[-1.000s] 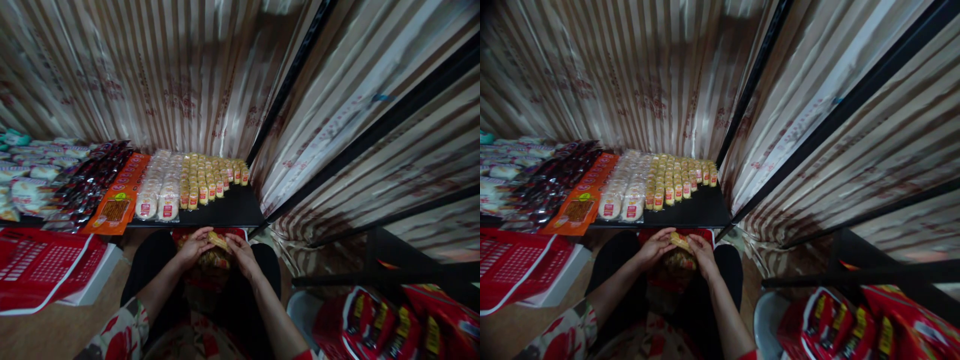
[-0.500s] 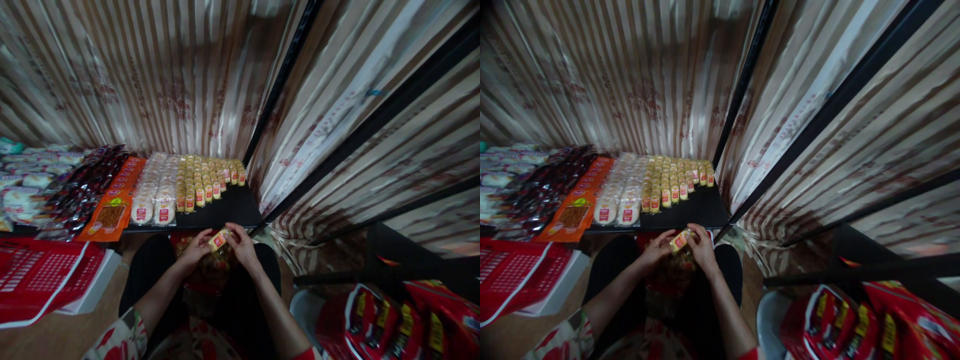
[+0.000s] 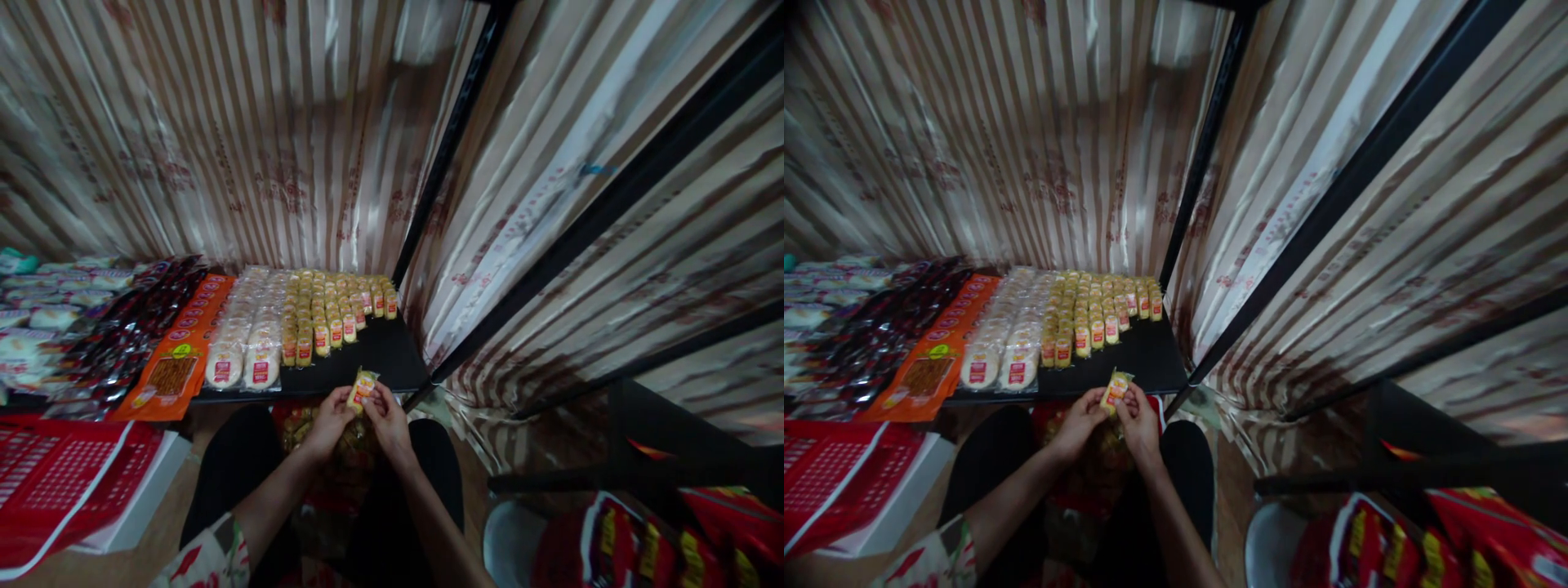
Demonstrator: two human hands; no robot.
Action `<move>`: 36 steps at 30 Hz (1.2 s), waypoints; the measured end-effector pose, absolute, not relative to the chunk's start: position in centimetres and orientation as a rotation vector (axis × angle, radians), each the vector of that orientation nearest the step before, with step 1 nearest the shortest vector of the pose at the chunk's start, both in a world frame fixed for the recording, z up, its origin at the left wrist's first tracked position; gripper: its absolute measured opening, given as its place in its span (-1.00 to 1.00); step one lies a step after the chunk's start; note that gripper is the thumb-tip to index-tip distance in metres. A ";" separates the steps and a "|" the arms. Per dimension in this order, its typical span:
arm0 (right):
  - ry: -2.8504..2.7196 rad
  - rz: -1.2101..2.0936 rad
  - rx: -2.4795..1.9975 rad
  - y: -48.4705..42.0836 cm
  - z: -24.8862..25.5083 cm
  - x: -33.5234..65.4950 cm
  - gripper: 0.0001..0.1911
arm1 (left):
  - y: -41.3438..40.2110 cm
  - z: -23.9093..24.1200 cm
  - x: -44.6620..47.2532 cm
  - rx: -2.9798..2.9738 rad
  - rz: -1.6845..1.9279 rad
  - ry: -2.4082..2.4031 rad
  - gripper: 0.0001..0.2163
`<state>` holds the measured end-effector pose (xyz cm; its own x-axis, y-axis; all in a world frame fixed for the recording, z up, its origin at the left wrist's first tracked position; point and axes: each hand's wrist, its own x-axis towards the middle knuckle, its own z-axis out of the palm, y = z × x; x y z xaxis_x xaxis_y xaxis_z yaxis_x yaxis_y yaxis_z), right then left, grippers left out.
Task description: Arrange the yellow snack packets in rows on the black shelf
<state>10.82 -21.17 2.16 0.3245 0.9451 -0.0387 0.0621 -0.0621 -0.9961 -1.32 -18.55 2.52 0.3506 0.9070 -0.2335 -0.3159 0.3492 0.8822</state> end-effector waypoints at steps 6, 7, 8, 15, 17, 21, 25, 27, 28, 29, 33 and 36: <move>-0.979 0.870 -1.452 -17.7 2.6 12.9 -0.55 | -16.3 3.3 1.0 1.188 0.967 1.228 -0.64; -0.985 0.853 -1.465 -16.8 2.6 13.4 -0.55 | -15.9 3.5 1.2 1.271 0.986 1.261 -0.62; -0.992 0.840 -1.478 -16.0 2.6 13.9 -0.55 | -15.6 3.8 1.5 1.347 1.005 1.261 -0.61; -1.067 0.741 -1.530 -10.0 2.5 16.5 -0.57 | -12.9 4.9 3.7 1.688 1.000 1.198 -0.51; -1.081 0.721 -1.526 -8.5 2.6 16.9 -0.58 | -12.0 5.0 4.2 1.758 0.974 1.198 -0.49; -1.127 0.699 -1.535 -5.9 2.3 17.5 -0.58 | -10.6 5.0 4.8 1.860 0.950 1.248 -0.46; -1.187 0.674 -1.571 -4.3 1.8 17.6 -0.59 | -9.6 4.8 5.1 1.847 0.959 1.285 -0.47; -1.229 0.655 -1.593 -3.8 1.6 17.4 -0.61 | -9.2 4.5 5.0 1.832 0.954 1.309 -0.48; -1.248 0.644 -1.604 -3.7 1.5 17.3 -0.63 | -9.1 4.2 5.0 1.839 0.948 1.325 -0.48; -1.263 0.634 -1.611 -3.6 1.5 17.1 -0.63 | -9.0 4.0 5.0 1.856 0.940 1.342 -0.48; -1.242 0.605 -1.596 -3.8 1.5 16.4 -0.63 | -8.9 3.3 4.7 1.930 0.891 1.395 -0.48; -1.210 0.541 -1.584 -4.2 1.3 15.9 -0.68 | -8.9 3.2 4.6 1.996 0.821 1.440 -0.47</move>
<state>15.90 -4.21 1.28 0.3927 0.8930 0.2199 0.4321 0.0319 -0.9013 4.57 -8.95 3.23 0.2435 0.9562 0.1625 0.6270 -0.2830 0.7258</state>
